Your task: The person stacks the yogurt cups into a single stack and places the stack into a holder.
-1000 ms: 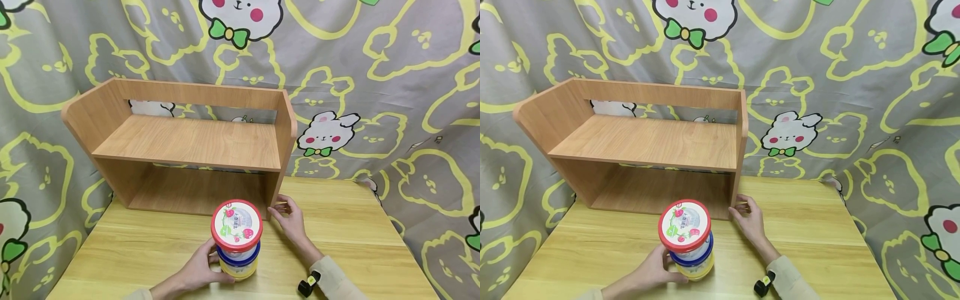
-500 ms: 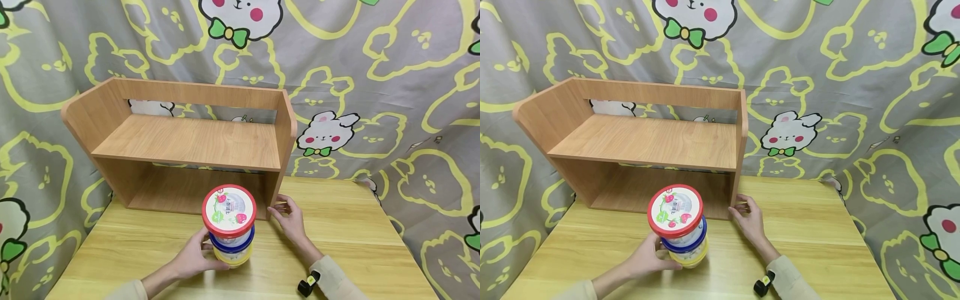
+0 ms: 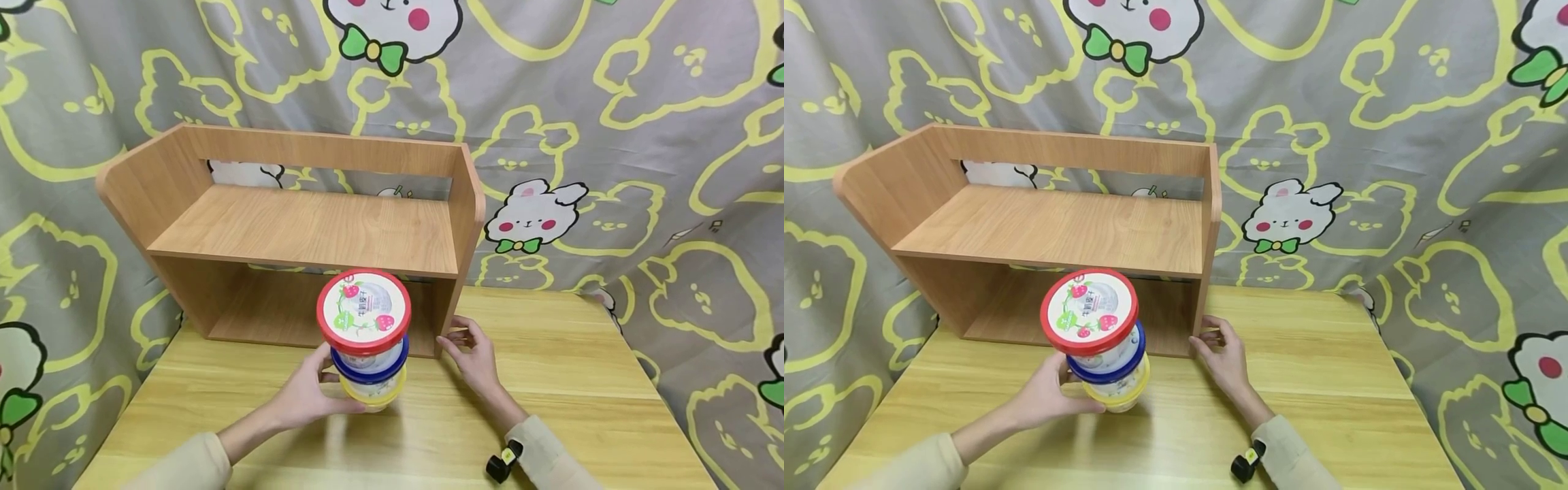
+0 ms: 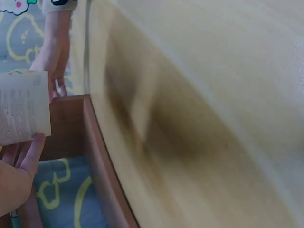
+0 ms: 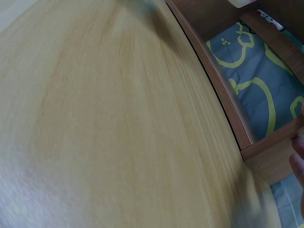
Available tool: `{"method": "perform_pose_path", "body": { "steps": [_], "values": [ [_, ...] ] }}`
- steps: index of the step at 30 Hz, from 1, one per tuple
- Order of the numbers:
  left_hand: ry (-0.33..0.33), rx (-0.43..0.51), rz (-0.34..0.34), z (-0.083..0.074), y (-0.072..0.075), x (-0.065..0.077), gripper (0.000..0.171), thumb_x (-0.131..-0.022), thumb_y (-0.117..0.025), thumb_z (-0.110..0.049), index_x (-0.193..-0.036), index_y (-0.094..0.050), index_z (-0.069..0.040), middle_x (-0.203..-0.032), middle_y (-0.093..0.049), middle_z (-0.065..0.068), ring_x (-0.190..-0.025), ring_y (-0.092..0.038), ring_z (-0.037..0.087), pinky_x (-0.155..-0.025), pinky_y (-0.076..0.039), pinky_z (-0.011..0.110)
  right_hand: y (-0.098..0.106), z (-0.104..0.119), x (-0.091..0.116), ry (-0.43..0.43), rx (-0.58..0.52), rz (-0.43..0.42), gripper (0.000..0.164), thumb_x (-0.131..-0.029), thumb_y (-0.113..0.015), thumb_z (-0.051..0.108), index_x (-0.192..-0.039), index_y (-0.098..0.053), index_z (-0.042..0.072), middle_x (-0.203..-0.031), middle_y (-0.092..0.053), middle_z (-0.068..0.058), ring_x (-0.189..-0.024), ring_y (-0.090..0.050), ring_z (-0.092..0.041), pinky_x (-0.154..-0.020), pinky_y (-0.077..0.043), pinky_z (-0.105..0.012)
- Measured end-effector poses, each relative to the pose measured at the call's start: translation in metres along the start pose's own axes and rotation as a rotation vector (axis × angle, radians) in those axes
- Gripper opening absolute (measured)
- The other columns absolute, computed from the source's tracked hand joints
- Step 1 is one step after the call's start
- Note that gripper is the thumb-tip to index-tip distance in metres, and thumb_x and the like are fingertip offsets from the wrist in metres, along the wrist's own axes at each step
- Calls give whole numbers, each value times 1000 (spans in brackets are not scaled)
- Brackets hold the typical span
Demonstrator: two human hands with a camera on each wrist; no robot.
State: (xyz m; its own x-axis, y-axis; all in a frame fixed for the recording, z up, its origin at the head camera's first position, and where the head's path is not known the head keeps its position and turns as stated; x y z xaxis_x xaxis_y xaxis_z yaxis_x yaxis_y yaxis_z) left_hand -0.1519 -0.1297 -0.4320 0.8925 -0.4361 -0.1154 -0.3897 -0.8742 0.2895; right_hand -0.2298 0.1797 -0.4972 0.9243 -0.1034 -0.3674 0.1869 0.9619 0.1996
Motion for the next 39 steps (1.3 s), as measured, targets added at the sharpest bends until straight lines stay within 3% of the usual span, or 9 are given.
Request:
{"method": "perform_pose_path", "body": {
  "steps": [12,21,25,32,39],
  "values": [
    [-99,-43,-21,-33,23,-14,79,-77,-95,-17,-144,-53,-21,-137,-67,5,-117,-66,8,-95,-63,33,1,1,0,-4,3,19,42,-85,-84,-3,-124,-68,0,-117,-73,-18,-88,-69,-1,-83,-59,-15],
    [-139,-40,-14,-56,34,-24,79,-76,-95,-13,-143,-53,-18,-136,-68,10,-116,-70,8,-93,-65,34,0,30,4,-30,22,13,42,-85,-80,-10,-125,-66,-8,-118,-71,-26,-88,-69,-6,-83,-59,-16],
    [-133,-31,-4,-65,40,-27,77,-78,-94,-11,-143,-53,-17,-137,-67,12,-115,-73,12,-93,-66,36,-1,24,3,-37,31,8,42,-85,-80,-11,-125,-66,-7,-118,-71,-25,-88,-68,-5,-83,-59,-16],
    [-133,-133,-4,-82,48,-32,77,-79,-94,-17,-144,-53,-22,-139,-68,4,-118,-71,19,-99,-61,32,-1,4,1,-28,68,2,44,-84,-81,-10,-126,-66,-5,-120,-71,-23,-88,-68,-1,-84,-59,-16],
    [-153,-113,32,-100,54,-38,76,-81,-92,-14,-145,-52,-21,-140,-67,4,-119,-70,23,-96,-63,34,-1,3,0,-27,68,4,44,-84,-81,-10,-126,-66,-4,-120,-72,-22,-88,-67,-1,-84,-59,-16]
  ]
}}
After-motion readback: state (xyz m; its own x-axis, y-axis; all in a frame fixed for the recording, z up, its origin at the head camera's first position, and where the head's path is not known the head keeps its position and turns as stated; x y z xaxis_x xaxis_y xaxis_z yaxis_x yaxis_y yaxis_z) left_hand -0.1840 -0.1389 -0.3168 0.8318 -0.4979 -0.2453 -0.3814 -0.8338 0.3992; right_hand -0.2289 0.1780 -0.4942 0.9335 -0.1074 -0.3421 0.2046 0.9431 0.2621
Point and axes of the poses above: each hand's wrist, its own x-axis away from the middle knuckle, its own y-axis out of the back of the hand, z = x × y, the point moved 5 cm from there along -x, towards the middle knuckle
